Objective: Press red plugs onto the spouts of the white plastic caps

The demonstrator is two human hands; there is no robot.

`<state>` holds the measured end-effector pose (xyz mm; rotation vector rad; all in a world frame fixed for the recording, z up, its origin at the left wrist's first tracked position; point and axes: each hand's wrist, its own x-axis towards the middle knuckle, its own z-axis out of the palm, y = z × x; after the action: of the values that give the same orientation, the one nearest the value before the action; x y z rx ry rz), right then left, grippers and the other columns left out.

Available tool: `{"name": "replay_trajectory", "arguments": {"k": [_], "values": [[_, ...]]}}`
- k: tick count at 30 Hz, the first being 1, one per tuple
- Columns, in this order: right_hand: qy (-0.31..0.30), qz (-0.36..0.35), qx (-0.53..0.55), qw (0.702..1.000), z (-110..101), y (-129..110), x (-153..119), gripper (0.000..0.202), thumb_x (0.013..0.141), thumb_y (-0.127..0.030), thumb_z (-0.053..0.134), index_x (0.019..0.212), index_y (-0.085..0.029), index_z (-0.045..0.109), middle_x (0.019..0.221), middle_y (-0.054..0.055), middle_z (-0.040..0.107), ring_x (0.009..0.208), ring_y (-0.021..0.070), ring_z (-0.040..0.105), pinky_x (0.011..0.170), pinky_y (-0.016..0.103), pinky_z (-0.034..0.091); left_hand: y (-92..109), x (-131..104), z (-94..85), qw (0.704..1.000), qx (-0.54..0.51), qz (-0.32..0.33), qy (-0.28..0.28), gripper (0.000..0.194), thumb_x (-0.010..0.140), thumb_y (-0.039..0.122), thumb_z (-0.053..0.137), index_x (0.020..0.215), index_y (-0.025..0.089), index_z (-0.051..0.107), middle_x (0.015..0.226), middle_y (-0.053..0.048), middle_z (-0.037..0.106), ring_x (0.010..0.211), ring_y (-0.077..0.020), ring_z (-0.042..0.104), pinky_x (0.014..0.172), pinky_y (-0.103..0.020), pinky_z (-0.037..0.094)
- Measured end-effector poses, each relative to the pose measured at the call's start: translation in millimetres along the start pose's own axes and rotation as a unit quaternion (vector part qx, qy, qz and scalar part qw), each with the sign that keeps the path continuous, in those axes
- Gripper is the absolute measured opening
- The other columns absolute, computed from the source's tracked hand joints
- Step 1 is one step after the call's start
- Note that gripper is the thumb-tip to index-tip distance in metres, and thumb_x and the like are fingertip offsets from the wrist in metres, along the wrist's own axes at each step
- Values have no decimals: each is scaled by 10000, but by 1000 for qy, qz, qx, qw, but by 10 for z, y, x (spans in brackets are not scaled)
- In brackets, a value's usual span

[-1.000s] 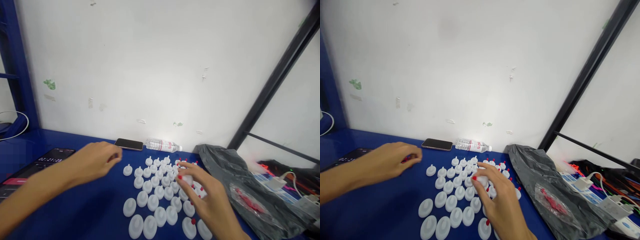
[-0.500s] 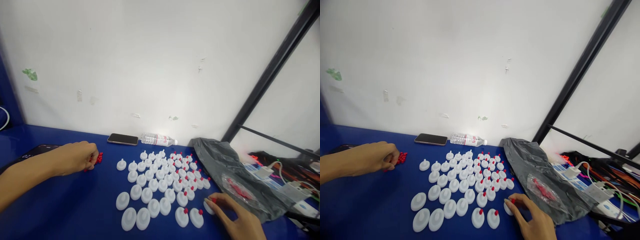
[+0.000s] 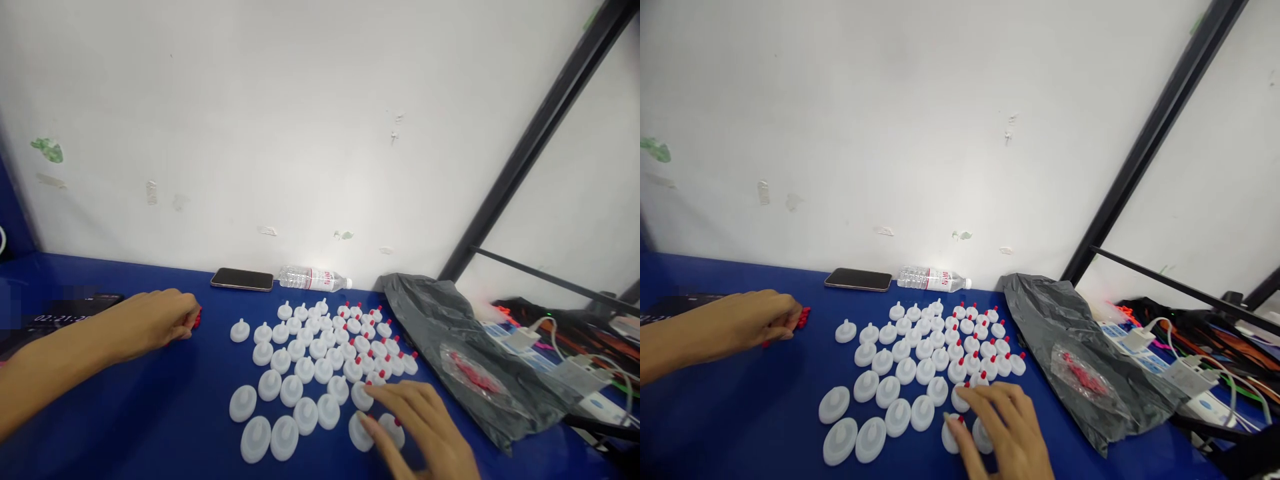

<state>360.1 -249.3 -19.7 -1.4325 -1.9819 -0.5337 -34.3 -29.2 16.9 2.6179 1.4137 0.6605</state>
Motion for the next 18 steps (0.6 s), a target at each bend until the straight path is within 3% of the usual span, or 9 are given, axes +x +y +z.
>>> {"name": "replay_trajectory", "arguments": {"k": [3,5,9,12,15,18], "values": [[-23,-16,-4,1000,170,-146,118,303,924,-321,762,1221,-274,729,946,57,769,841,251,722,735,370,622,196,111,-130,997,35,-19,-69,210,897,156,561,716,202,655,600,72,623,490,-99,514,552,-218,241],[-36,-16,-4,999,256,-193,175,254,936,-306,744,1187,-268,730,904,59,746,816,255,703,719,386,608,355,171,-194,996,19,-3,-86,215,950,267,567,783,222,695,635,58,666,508,-113,542,547,-226,271],[-71,-29,53,996,254,-251,280,142,959,-221,691,1080,-293,707,879,30,726,784,235,688,705,364,594,579,203,-137,997,-48,61,-28,231,975,408,582,985,282,776,946,-6,799,792,-198,690,685,-263,433],[-82,-2,124,989,96,-322,422,89,1011,-226,613,1058,-294,646,1076,44,748,972,227,730,824,329,599,688,173,-12,991,-102,89,6,270,992,428,564,1063,286,783,1069,-21,808,925,-217,710,770,-280,490],[-101,63,188,975,-53,-436,677,87,1080,-283,475,1082,-283,562,1218,70,738,1138,230,720,894,319,584,807,129,57,984,-152,90,6,296,1003,443,550,1003,268,789,990,-9,807,819,-178,700,683,-249,492],[-164,59,221,960,-34,-535,987,101,1092,-296,465,1107,-286,564,1087,29,746,965,203,739,815,311,578,925,83,71,976,-205,69,9,300,1000,459,567,972,263,792,848,19,786,606,-123,621,576,-232,460]]}}
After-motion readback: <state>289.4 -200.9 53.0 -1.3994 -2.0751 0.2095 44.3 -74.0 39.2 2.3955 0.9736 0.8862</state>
